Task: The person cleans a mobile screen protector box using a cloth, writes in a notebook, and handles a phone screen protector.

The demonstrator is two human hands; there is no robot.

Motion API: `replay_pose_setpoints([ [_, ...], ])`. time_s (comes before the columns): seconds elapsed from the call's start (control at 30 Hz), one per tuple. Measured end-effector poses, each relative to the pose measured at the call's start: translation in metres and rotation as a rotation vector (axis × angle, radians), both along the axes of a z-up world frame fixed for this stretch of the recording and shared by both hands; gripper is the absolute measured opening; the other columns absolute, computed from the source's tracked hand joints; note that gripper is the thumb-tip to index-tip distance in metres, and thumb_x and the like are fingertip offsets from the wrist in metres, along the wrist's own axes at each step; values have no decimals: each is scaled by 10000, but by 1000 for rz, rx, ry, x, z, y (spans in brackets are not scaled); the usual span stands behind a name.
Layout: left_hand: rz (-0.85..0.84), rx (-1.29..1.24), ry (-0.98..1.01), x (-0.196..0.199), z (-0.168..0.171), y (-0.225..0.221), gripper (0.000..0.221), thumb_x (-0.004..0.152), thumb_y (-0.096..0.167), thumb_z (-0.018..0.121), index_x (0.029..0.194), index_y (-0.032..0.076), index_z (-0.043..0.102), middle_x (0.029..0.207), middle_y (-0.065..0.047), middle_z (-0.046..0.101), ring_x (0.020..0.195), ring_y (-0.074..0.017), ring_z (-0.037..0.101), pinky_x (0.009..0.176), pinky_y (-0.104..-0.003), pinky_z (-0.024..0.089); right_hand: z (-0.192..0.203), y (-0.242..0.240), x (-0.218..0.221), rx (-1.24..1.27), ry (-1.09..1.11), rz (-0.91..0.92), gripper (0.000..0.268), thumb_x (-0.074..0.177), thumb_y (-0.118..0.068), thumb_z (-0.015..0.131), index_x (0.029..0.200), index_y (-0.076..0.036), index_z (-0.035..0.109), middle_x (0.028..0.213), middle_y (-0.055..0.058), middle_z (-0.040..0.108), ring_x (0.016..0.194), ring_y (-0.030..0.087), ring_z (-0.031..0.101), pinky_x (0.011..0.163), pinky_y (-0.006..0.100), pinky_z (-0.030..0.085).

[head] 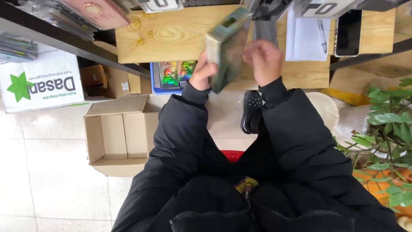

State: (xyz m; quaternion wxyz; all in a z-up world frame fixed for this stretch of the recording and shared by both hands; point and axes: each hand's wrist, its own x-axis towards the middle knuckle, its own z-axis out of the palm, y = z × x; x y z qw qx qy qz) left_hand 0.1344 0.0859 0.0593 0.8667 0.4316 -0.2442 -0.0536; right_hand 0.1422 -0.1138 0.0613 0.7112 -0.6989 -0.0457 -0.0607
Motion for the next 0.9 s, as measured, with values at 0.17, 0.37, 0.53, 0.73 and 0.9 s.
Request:
replay_pose_setpoints([
  [0.17, -41, 273, -140, 10, 25, 6, 853, 963, 444, 779, 1612, 87, 355, 1680, -157, 375, 1554, -297, 435, 1313, -454, 396, 56, 17, 14, -32, -345, -114, 324, 1072, -262, 551, 1203, 20, 646, 1056, 132, 647, 1004, 234, 614, 883, 342, 503],
  [0.37, -82, 303, -115, 7, 22, 18, 779, 958, 431, 736, 1566, 68, 410, 1599, -123, 465, 1479, -250, 470, 1259, -419, 376, 52, 22, 1, 231, -238, 184, 463, 1040, -147, 599, 1478, -52, 484, 1334, 242, 663, 1302, 340, 647, 1086, 441, 547],
  [0.53, 40, 433, -50, 5, 22, 22, 660, 1011, 490, 619, 1489, 46, 518, 1441, -56, 585, 1347, -181, 516, 1165, -362, 389, 46, 3, 6, 127, -173, 231, 519, 1024, -29, 692, 1498, -65, 483, 1319, 165, 637, 1211, 284, 627, 1112, 416, 560],
  [0.73, 542, 883, -154, 0, 9, -9, 838, 918, 101, 807, 1589, 140, 305, 1485, -175, 581, 1375, -314, 604, 1204, -521, 501, 39, 16, -7, -21, -181, -9, 447, 897, 118, 766, 1265, -5, 542, 1162, 208, 636, 1039, 297, 701, 908, 371, 658],
  [0.9, 776, 1084, -196, -8, -11, -37, 1081, 827, 216, 896, 1623, 64, 181, 1635, -190, 406, 1488, -363, 495, 1226, -497, 489, 35, 27, -24, -35, -176, -4, 497, 875, -1, 820, 1233, -32, 477, 1197, 166, 575, 1030, 263, 701, 770, 308, 648],
])
